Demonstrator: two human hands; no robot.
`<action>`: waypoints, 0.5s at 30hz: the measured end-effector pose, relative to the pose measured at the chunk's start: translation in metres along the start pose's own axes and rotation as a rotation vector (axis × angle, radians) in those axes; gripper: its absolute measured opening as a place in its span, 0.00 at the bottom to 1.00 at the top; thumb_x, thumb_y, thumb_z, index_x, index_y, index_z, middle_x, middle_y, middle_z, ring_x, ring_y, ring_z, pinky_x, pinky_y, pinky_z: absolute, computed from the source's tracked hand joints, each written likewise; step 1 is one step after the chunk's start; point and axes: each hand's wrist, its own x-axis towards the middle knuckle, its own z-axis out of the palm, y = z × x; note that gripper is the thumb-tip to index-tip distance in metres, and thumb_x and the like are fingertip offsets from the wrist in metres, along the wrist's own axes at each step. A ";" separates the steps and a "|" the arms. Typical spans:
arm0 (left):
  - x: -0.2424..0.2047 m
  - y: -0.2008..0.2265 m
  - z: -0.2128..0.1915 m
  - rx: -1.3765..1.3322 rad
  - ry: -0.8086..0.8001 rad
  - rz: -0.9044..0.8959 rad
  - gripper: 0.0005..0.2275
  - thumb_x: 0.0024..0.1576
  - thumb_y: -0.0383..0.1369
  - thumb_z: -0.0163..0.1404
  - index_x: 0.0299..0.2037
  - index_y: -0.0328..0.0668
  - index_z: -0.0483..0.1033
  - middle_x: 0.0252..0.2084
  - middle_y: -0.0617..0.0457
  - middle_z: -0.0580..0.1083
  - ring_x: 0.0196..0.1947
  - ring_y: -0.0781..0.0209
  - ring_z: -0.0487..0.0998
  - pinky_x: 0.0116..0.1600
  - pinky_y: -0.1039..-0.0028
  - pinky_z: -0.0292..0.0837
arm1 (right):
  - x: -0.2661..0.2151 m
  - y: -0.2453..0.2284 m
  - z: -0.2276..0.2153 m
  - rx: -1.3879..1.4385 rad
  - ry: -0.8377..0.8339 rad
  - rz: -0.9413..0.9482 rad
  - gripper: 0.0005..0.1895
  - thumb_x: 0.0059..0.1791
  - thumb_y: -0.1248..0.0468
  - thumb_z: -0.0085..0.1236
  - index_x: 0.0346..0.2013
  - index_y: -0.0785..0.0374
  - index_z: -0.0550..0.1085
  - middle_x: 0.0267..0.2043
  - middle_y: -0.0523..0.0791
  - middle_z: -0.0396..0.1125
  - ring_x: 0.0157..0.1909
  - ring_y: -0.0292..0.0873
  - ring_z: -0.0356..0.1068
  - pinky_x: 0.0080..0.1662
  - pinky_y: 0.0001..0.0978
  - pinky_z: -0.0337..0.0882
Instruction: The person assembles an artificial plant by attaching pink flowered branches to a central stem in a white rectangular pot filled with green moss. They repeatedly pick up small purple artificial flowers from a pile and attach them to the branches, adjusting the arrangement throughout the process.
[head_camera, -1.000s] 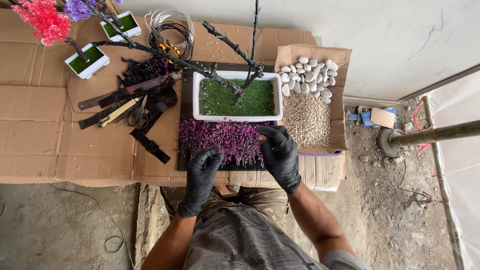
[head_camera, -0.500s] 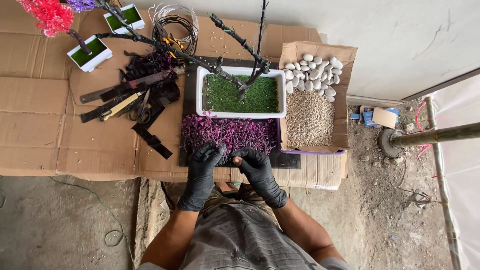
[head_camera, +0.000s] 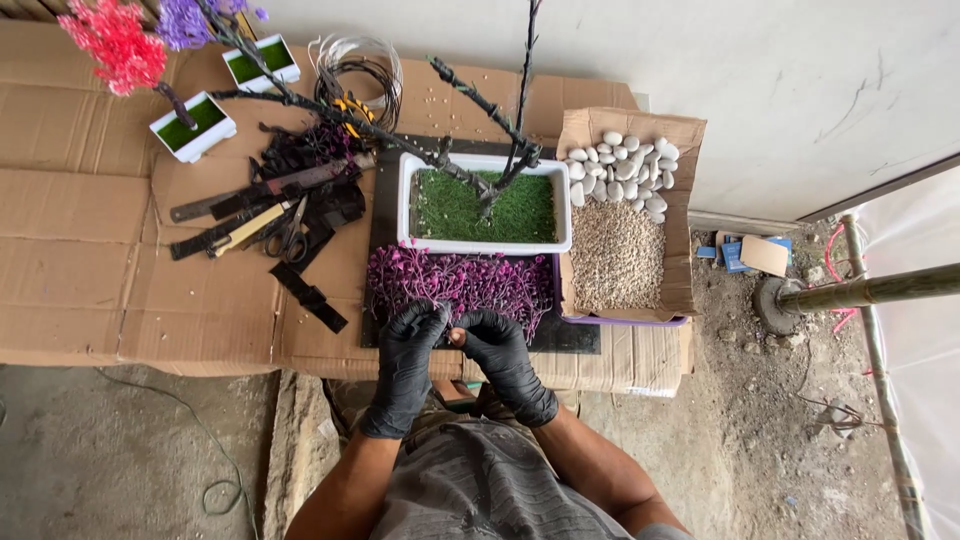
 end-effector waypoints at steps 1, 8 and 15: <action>-0.002 0.004 0.002 -0.001 -0.005 0.011 0.06 0.53 0.30 0.65 0.40 0.46 0.86 0.29 0.54 0.80 0.27 0.69 0.76 0.34 0.74 0.77 | 0.000 -0.001 0.000 0.003 -0.001 -0.012 0.06 0.45 0.70 0.71 0.33 0.67 0.81 0.23 0.47 0.74 0.24 0.32 0.67 0.31 0.22 0.68; -0.007 -0.002 -0.001 -0.100 -0.066 0.089 0.02 0.57 0.31 0.62 0.36 0.44 0.84 0.33 0.56 0.81 0.35 0.68 0.79 0.42 0.74 0.78 | -0.007 -0.019 0.008 0.027 -0.002 -0.167 0.06 0.43 0.71 0.72 0.29 0.66 0.80 0.27 0.46 0.76 0.30 0.35 0.72 0.37 0.29 0.77; 0.007 -0.041 -0.007 -0.204 -0.055 0.061 0.09 0.54 0.28 0.60 0.43 0.35 0.84 0.43 0.45 0.84 0.47 0.55 0.84 0.55 0.65 0.81 | -0.003 -0.010 0.008 0.046 -0.020 -0.307 0.04 0.47 0.69 0.67 0.29 0.62 0.79 0.29 0.43 0.75 0.32 0.35 0.71 0.35 0.30 0.75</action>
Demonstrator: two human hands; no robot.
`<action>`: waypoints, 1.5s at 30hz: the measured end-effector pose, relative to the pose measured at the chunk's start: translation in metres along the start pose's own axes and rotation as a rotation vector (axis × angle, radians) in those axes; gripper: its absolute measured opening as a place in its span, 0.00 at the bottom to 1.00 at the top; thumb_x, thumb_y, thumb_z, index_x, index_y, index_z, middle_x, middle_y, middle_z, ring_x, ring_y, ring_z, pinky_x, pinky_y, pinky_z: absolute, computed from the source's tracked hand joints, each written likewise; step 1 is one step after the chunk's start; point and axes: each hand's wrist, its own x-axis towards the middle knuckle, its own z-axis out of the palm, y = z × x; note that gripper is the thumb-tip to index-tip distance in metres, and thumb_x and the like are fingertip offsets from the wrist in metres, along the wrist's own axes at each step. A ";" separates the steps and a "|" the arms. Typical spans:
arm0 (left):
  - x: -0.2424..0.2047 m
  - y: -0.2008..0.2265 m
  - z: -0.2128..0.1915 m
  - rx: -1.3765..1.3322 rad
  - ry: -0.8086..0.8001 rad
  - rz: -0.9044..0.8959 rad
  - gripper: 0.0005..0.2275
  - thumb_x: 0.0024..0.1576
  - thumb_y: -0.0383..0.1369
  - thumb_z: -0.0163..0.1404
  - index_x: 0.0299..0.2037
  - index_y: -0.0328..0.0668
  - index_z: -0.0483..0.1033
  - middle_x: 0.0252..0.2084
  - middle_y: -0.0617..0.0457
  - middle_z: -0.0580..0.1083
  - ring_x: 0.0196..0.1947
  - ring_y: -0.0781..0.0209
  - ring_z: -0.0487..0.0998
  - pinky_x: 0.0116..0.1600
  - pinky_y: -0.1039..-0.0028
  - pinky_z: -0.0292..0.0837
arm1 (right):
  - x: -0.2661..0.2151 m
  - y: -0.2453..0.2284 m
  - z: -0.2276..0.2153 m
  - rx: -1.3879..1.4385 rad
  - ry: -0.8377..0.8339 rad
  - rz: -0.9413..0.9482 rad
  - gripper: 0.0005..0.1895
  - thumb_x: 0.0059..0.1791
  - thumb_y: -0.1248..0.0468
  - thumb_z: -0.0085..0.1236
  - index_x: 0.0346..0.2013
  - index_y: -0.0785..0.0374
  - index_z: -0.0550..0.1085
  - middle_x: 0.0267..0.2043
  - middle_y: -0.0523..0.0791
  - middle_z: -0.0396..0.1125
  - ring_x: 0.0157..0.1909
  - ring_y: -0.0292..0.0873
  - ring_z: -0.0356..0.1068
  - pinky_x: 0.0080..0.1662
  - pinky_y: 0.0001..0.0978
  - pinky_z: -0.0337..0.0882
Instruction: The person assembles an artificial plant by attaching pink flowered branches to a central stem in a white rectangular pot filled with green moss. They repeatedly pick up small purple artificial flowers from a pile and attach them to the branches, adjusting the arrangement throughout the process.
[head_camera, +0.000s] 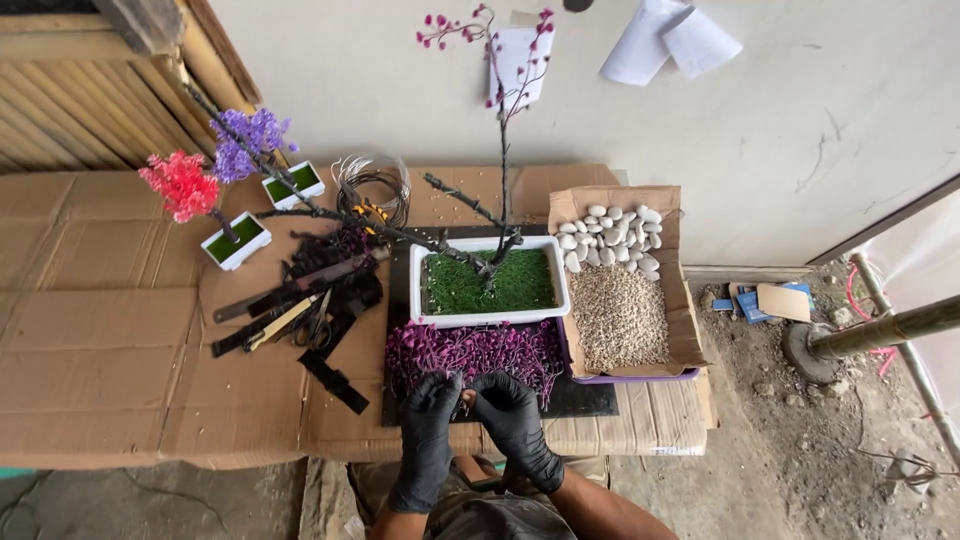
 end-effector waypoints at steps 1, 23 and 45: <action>-0.003 0.004 -0.001 0.004 -0.011 0.001 0.09 0.54 0.28 0.60 0.43 0.35 0.84 0.43 0.45 0.84 0.47 0.55 0.84 0.55 0.65 0.81 | -0.001 -0.005 0.000 0.002 0.009 -0.007 0.04 0.47 0.69 0.67 0.29 0.62 0.79 0.29 0.43 0.75 0.32 0.35 0.71 0.35 0.30 0.75; 0.026 0.067 0.037 -0.195 -0.132 0.013 0.06 0.49 0.22 0.65 0.35 0.39 0.84 0.31 0.46 0.81 0.33 0.54 0.83 0.42 0.65 0.83 | 0.049 -0.144 0.017 -0.137 -0.296 -0.072 0.06 0.52 0.64 0.60 0.36 0.63 0.80 0.34 0.40 0.73 0.40 0.33 0.65 0.46 0.32 0.69; 0.043 0.063 0.040 -0.408 -0.365 -0.036 0.09 0.55 0.23 0.60 0.46 0.37 0.83 0.46 0.47 0.81 0.47 0.52 0.82 0.47 0.70 0.81 | 0.054 -0.171 0.027 -0.532 -0.069 -0.469 0.03 0.47 0.69 0.64 0.32 0.57 0.79 0.31 0.39 0.73 0.31 0.33 0.71 0.31 0.25 0.70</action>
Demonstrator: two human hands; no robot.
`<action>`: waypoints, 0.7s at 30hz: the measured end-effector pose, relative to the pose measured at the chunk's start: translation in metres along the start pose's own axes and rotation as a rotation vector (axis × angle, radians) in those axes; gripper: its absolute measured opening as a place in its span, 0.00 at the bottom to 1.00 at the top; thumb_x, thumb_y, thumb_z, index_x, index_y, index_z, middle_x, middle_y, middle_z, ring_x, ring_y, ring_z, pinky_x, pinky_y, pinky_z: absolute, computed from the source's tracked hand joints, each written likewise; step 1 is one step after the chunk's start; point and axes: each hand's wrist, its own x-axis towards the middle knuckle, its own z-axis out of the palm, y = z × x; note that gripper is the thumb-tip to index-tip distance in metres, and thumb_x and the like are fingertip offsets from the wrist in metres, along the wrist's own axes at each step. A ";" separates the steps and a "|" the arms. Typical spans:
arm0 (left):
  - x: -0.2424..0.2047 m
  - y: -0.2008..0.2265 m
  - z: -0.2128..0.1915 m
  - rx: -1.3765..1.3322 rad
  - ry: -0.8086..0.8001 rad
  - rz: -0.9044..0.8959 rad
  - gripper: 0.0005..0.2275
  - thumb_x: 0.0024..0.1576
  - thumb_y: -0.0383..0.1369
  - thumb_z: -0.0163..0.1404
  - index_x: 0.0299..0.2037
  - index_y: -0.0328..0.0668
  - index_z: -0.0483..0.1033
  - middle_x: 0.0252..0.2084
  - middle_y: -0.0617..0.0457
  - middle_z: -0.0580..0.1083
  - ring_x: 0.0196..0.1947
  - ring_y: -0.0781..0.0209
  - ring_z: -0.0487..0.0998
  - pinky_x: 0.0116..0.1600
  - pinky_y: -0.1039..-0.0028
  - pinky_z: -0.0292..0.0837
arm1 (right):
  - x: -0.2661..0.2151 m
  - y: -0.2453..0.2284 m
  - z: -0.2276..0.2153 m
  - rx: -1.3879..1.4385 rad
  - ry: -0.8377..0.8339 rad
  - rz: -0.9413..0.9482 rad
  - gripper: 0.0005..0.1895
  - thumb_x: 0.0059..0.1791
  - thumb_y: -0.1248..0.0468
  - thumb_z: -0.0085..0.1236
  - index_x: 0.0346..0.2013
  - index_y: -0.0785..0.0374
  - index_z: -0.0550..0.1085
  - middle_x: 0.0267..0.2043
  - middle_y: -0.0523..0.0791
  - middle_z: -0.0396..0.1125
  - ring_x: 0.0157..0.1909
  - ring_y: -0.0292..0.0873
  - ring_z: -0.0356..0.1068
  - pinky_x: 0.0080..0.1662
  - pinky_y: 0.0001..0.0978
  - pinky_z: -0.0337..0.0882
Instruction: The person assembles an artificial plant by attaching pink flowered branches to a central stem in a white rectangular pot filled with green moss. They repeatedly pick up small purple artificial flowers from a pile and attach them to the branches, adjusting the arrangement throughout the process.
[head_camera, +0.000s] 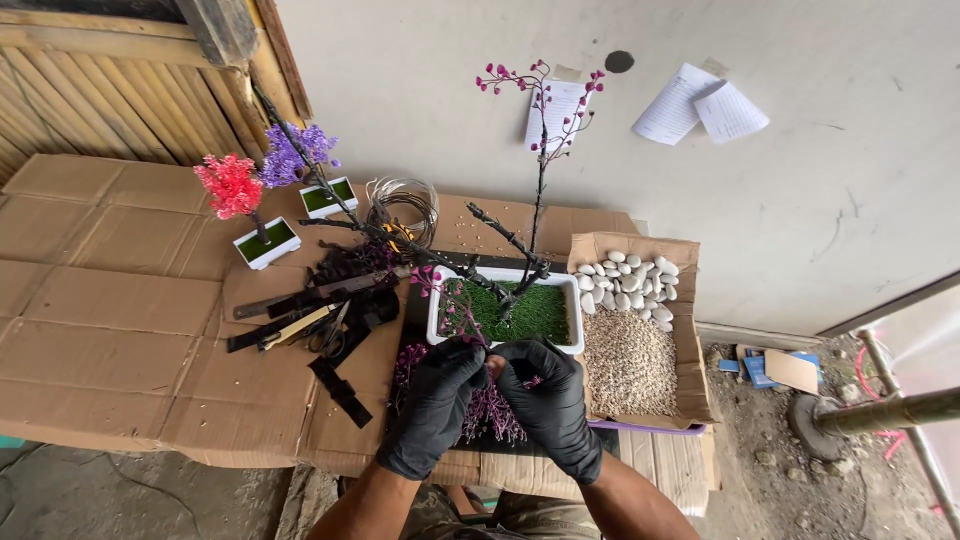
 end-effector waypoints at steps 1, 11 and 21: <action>0.000 0.001 0.000 -0.005 -0.002 -0.006 0.09 0.55 0.23 0.60 0.46 0.37 0.83 0.46 0.47 0.81 0.47 0.52 0.82 0.47 0.70 0.81 | 0.000 -0.002 0.001 -0.007 0.001 0.004 0.03 0.47 0.69 0.64 0.32 0.57 0.79 0.31 0.39 0.73 0.31 0.33 0.71 0.31 0.25 0.70; -0.016 0.011 0.002 0.048 -0.017 0.041 0.05 0.55 0.24 0.61 0.40 0.38 0.84 0.40 0.48 0.82 0.42 0.54 0.82 0.49 0.69 0.80 | -0.013 -0.009 0.003 -0.335 0.089 -0.384 0.05 0.50 0.66 0.63 0.39 0.62 0.77 0.32 0.45 0.71 0.31 0.45 0.71 0.34 0.36 0.70; -0.027 0.033 0.027 0.367 0.041 0.254 0.07 0.50 0.27 0.64 0.37 0.41 0.82 0.34 0.51 0.83 0.36 0.58 0.84 0.48 0.61 0.81 | -0.015 -0.021 -0.009 -0.566 0.140 -0.625 0.07 0.55 0.63 0.55 0.45 0.63 0.75 0.34 0.47 0.70 0.30 0.50 0.68 0.29 0.43 0.63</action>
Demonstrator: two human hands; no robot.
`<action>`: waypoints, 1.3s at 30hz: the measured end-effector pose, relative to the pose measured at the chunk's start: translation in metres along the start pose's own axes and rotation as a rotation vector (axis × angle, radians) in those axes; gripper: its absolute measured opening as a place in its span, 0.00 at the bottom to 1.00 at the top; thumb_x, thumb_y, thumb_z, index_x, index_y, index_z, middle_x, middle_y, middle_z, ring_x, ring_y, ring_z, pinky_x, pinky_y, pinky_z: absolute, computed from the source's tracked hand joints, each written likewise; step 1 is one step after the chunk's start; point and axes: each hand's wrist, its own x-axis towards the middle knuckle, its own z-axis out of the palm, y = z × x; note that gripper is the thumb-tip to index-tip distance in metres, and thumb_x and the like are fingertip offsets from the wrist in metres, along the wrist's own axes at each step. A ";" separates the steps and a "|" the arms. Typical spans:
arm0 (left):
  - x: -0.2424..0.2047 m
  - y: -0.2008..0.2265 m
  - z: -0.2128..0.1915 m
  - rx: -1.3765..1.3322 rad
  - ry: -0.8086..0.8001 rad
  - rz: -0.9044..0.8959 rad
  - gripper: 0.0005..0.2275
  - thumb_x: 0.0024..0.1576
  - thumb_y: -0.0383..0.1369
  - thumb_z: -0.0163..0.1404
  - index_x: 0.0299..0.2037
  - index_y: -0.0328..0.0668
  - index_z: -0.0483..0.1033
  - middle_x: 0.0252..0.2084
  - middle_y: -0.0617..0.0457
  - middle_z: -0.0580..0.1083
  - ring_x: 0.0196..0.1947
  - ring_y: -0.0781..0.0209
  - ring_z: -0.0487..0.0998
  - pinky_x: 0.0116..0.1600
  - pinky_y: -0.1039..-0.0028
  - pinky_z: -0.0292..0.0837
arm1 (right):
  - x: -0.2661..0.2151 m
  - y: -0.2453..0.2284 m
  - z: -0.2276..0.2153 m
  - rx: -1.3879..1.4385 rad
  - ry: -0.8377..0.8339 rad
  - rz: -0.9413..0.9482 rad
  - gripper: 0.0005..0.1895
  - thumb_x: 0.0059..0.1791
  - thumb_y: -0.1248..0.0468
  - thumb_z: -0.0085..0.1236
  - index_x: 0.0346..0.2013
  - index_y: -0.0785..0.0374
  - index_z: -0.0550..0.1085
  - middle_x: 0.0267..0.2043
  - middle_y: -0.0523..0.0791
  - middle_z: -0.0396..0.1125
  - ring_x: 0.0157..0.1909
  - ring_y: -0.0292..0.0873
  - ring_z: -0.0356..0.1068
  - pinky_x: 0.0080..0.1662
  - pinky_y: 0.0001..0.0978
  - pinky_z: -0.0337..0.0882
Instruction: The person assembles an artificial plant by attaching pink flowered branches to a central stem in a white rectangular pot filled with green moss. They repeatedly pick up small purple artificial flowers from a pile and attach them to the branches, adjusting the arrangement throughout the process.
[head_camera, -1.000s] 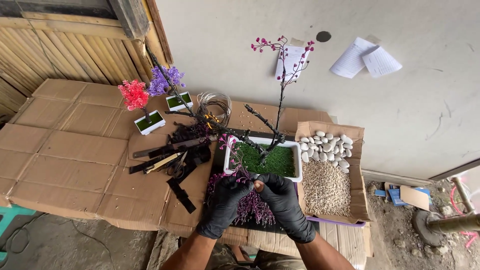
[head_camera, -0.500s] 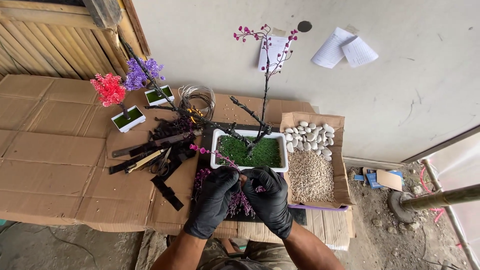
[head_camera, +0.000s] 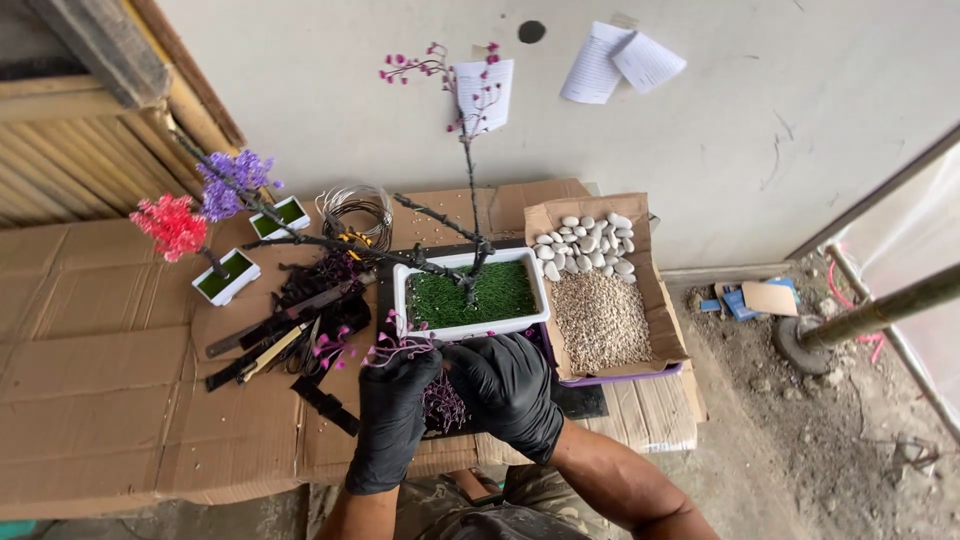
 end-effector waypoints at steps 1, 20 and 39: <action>0.002 -0.011 -0.009 0.009 -0.013 -0.006 0.07 0.50 0.27 0.64 0.37 0.41 0.82 0.34 0.51 0.83 0.36 0.58 0.84 0.48 0.61 0.81 | 0.000 0.000 -0.002 -0.008 0.009 0.013 0.07 0.55 0.63 0.55 0.45 0.63 0.75 0.34 0.47 0.70 0.30 0.50 0.68 0.29 0.43 0.63; 0.164 0.082 0.045 -0.355 -0.074 -0.077 0.03 0.62 0.33 0.57 0.41 0.44 0.78 0.38 0.56 0.75 0.33 0.65 0.74 0.48 0.68 0.73 | 0.036 0.120 0.002 0.609 0.245 0.905 0.03 0.47 0.68 0.69 0.34 0.63 0.82 0.29 0.44 0.77 0.31 0.31 0.65 0.39 0.28 0.70; 0.305 -0.041 0.105 -0.322 -0.160 -0.353 0.10 0.46 0.32 0.71 0.37 0.50 0.85 0.39 0.41 0.82 0.42 0.39 0.85 0.54 0.49 0.77 | 0.091 0.186 0.120 0.659 0.209 0.926 0.11 0.45 0.65 0.73 0.41 0.58 0.82 0.37 0.44 0.77 0.38 0.28 0.67 0.43 0.25 0.73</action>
